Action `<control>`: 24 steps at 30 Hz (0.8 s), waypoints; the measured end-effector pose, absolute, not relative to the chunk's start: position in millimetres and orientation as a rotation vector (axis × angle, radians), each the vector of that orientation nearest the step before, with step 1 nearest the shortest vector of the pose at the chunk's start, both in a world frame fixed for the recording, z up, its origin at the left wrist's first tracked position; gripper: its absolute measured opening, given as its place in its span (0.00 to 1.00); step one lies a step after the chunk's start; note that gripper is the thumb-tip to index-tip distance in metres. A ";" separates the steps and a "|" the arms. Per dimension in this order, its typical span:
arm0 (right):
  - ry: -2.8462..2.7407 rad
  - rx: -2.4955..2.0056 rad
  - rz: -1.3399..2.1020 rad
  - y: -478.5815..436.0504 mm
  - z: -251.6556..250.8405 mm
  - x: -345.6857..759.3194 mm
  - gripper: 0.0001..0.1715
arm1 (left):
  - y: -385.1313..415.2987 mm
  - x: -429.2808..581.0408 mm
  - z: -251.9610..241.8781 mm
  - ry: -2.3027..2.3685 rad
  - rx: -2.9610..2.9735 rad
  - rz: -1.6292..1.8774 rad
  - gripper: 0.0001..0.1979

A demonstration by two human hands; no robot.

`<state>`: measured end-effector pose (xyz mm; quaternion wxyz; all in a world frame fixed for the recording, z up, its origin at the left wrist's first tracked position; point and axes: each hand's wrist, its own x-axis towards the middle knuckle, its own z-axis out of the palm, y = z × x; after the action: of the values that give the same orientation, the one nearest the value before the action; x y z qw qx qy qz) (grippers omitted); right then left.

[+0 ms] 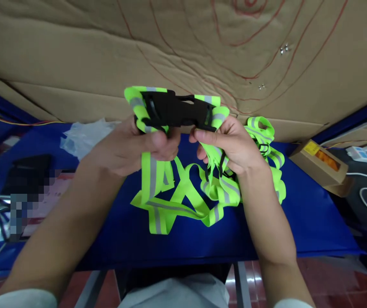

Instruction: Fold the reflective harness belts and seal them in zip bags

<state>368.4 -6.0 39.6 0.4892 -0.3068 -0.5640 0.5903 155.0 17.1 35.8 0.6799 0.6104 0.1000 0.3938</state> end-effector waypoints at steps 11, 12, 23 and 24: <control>-1.127 -0.736 1.156 -1.4 29.9 354.7 0.12 | 6.2 171.8 30.7 0.663 1.462 1.174 0.17; -1.131 -0.741 1.146 -2.2 29.0 353.0 0.12 | 6.0 171.3 30.8 0.704 1.488 1.176 0.16; -1.591 -0.848 0.866 -9.2 29.4 362.3 0.19 | 15.9 174.8 22.7 0.555 1.437 1.360 0.20; -1.664 -0.829 0.949 -11.3 33.7 368.9 0.25 | 15.9 174.0 23.1 0.539 1.432 1.352 0.19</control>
<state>368.9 -11.3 33.7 0.5030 -0.3433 -0.6890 0.3929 174.0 15.9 23.1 0.5227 0.5980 0.2249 0.5644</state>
